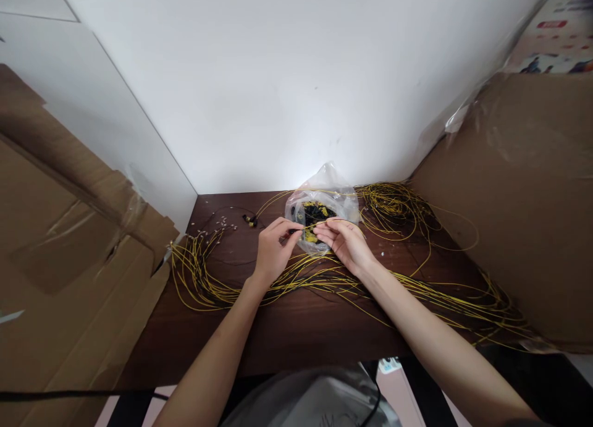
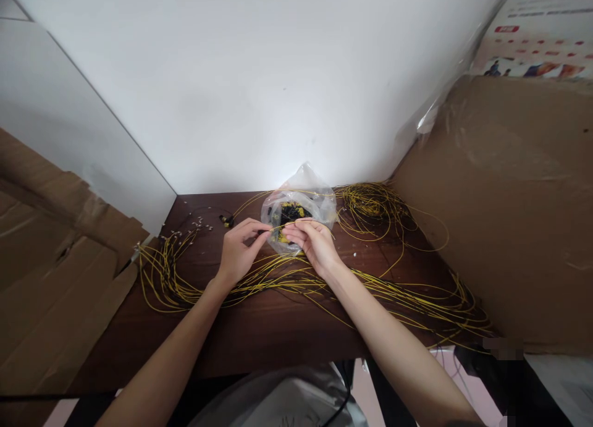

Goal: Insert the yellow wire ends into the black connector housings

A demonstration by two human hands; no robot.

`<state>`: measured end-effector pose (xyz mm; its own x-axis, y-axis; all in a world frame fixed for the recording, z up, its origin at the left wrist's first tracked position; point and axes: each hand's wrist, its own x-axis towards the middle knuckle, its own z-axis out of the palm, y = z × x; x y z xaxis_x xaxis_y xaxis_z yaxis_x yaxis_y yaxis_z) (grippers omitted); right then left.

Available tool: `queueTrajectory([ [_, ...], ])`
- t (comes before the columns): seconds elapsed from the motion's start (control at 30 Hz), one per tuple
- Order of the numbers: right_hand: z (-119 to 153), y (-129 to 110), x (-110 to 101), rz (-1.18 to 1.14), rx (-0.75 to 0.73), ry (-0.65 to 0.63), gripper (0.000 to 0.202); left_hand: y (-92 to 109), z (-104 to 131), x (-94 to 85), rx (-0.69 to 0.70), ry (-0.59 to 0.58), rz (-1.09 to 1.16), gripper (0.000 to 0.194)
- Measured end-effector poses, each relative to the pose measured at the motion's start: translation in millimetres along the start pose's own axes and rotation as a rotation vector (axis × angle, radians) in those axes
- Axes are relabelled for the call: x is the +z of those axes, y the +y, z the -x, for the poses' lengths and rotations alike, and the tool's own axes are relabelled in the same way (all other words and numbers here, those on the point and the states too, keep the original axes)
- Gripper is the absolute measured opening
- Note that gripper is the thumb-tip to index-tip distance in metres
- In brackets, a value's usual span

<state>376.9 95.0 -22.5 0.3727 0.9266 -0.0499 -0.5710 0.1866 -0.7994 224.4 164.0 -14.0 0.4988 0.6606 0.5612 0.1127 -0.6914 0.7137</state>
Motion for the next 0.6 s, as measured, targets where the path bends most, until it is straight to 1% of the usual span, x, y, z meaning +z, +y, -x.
queueTrajectory([
  [0.13, -0.1, -3.5, -2.2, -0.053, -0.038, 0.024, 0.009, -0.2, 0.2, 0.2, 0.008, 0.013, -0.018, 0.013],
  [0.23, 0.9, -5.4, -2.0, -0.045, -0.054, 0.012, 0.012, -0.4, 1.3, 1.2, 0.012, 0.006, -0.016, 0.013],
  [0.43, 3.8, -1.7, 2.8, 0.101, -0.038, -0.055, 0.020, -0.7, 2.8, 2.4, 0.016, 0.005, -0.025, 0.015],
  [0.6, 5.3, 5.2, 3.2, 0.290, -0.084, -0.128, 0.021, -1.1, 3.4, 2.8, 0.009, 0.035, -0.045, 0.025],
])
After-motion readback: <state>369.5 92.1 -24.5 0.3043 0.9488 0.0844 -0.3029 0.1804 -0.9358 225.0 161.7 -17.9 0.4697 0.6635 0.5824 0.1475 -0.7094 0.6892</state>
